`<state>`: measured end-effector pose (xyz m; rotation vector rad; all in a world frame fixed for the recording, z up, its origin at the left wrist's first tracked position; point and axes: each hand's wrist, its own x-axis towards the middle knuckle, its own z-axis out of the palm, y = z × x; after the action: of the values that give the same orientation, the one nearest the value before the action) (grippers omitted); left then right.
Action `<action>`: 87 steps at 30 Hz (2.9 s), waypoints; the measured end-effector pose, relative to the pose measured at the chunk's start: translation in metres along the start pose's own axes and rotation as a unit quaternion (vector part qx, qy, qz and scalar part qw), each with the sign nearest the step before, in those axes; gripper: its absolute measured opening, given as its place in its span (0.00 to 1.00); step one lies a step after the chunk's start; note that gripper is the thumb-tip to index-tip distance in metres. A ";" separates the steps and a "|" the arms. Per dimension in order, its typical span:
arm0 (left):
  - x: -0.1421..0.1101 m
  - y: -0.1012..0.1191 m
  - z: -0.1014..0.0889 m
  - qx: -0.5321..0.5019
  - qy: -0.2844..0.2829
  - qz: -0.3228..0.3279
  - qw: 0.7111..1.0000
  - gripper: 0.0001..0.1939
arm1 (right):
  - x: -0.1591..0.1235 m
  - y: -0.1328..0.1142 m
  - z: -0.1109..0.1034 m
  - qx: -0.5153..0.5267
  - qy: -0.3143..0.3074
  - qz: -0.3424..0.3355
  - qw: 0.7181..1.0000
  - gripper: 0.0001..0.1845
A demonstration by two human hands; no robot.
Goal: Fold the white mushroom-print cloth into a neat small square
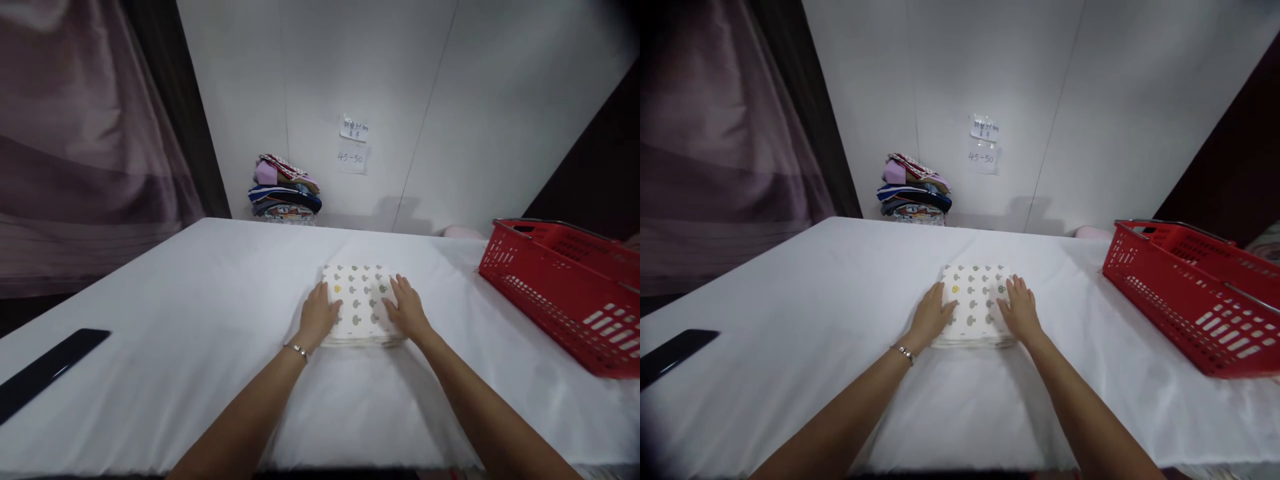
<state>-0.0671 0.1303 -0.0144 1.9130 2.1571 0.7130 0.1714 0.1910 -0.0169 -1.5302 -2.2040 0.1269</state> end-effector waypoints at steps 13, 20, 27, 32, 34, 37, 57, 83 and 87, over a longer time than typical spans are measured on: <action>-0.013 0.002 0.011 0.021 -0.057 0.009 0.998 0.29 | -0.024 -0.011 0.012 -0.095 -0.159 0.011 0.983 0.32; -0.015 0.007 0.012 0.051 -0.046 0.000 0.998 0.28 | 0.034 -0.039 0.002 -0.082 -0.093 -0.020 0.992 0.36; -0.020 0.003 0.015 0.056 -0.050 0.003 0.997 0.27 | 0.058 -0.006 0.035 -0.069 -0.127 0.053 0.988 0.37; 0.005 0.018 0.009 0.080 -0.062 -0.007 0.995 0.30 | 0.054 0.001 0.042 -0.059 -0.113 0.042 0.991 0.37; 0.029 0.027 0.007 0.079 -0.053 0.015 0.995 0.33 | 0.055 0.000 0.041 -0.056 -0.113 0.045 0.991 0.38; 0.066 0.031 0.011 0.085 -0.047 0.048 0.994 0.33 | 0.056 -0.001 0.040 -0.054 -0.115 0.046 0.991 0.38; 0.087 0.002 0.041 0.070 -0.036 -0.024 0.997 0.34 | 0.103 -0.010 0.045 -0.076 -0.157 0.008 0.985 0.40; 0.094 0.003 0.034 0.010 -0.076 -0.048 0.996 0.34 | 0.030 -0.019 0.039 -0.098 -0.158 -0.063 0.981 0.39; 0.078 0.001 0.017 -0.055 -0.113 -0.071 0.989 0.35 | 0.033 -0.021 0.036 -0.101 -0.172 -0.047 0.979 0.39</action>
<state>-0.0720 0.2103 -0.0146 1.6758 2.0437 0.5473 0.1293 0.2195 -0.0323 -1.6061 -2.6263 0.1507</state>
